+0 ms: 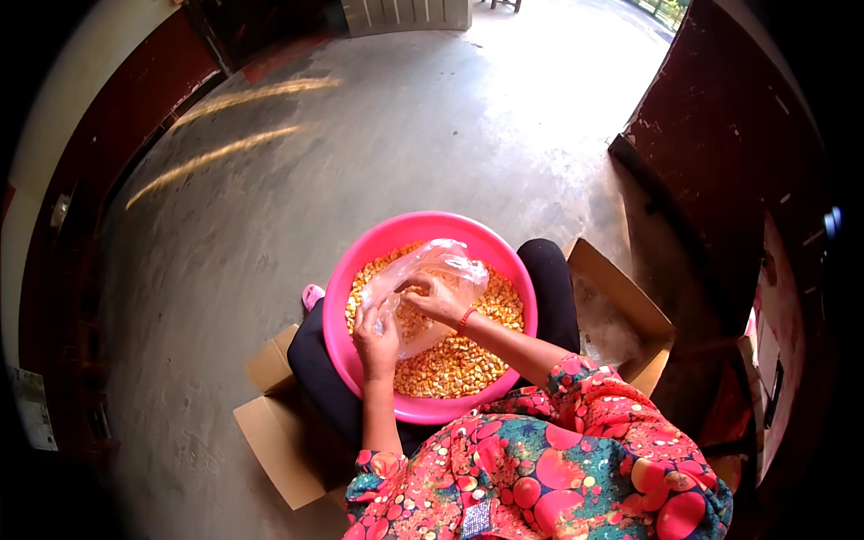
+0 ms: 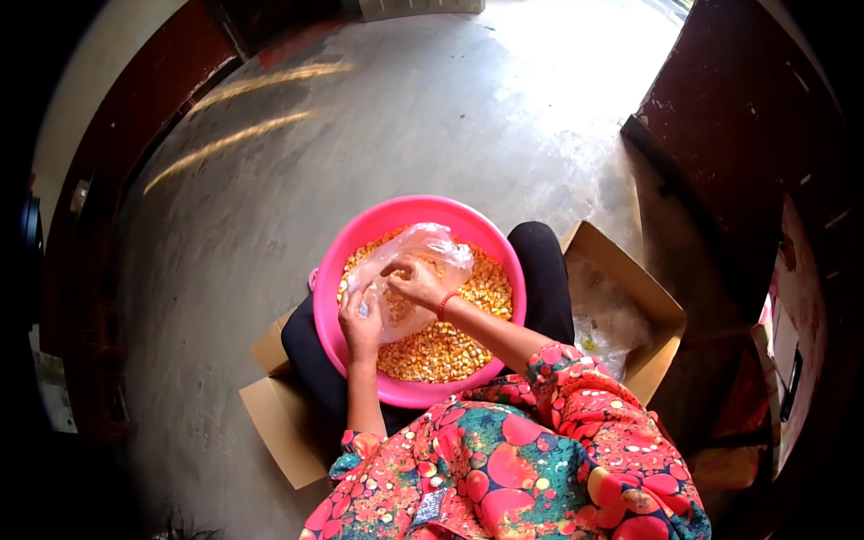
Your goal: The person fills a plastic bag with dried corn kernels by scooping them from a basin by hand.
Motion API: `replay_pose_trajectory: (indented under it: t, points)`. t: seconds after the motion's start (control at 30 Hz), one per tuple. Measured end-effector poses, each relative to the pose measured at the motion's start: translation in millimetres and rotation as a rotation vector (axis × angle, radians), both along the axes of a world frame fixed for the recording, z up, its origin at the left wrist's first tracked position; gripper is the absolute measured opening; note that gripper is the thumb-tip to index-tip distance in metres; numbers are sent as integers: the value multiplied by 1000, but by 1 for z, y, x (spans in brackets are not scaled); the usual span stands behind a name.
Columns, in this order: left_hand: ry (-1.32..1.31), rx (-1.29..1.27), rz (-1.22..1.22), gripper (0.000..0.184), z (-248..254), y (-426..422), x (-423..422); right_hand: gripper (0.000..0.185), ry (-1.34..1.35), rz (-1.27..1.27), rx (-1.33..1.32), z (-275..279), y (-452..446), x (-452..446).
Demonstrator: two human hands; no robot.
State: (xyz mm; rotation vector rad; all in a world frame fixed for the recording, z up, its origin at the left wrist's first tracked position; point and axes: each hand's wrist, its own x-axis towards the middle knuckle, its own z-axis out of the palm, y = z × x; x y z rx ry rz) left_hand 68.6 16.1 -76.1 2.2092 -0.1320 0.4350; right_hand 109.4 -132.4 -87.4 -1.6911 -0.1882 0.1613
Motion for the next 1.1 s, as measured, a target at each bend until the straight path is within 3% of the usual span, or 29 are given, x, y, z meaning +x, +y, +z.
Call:
replay_pose_trajectory:
  t: [0.03,0.13,0.23,0.27,0.37,0.43,0.5,0.57,0.77,0.97,1.1]
  points:
    - [-6,26,0,31,1,0,0,22,-104,-31,-42,1,-2,-3]
    - [-9,-36,-9,27,3,-2,-1,14,34,-2,88,20,-15,-17]
    - [21,-45,-8,27,5,-3,-2,12,222,213,190,44,-35,-40]
    - [19,-62,-12,27,3,-3,-2,11,195,285,120,38,-42,-48]
    - [0,-71,-39,27,3,-3,-2,14,-10,473,-497,34,-62,-70]
    - [-7,-62,-20,26,-1,-2,-1,16,-338,329,-773,17,-64,-86]
    - [-14,-66,-30,26,0,-2,-1,14,-432,261,-816,11,-60,-98]
    - [-3,-71,-23,27,1,-3,-2,12,-405,414,-882,4,-55,-106]
    - [-63,-68,6,28,6,-3,-1,15,-444,597,-828,-9,-45,-112]
    - [-31,-2,8,31,4,-4,-2,18,-201,695,-898,-5,-43,-109]
    - [-6,45,19,36,3,-5,-2,18,-185,520,-533,-11,-47,-101]
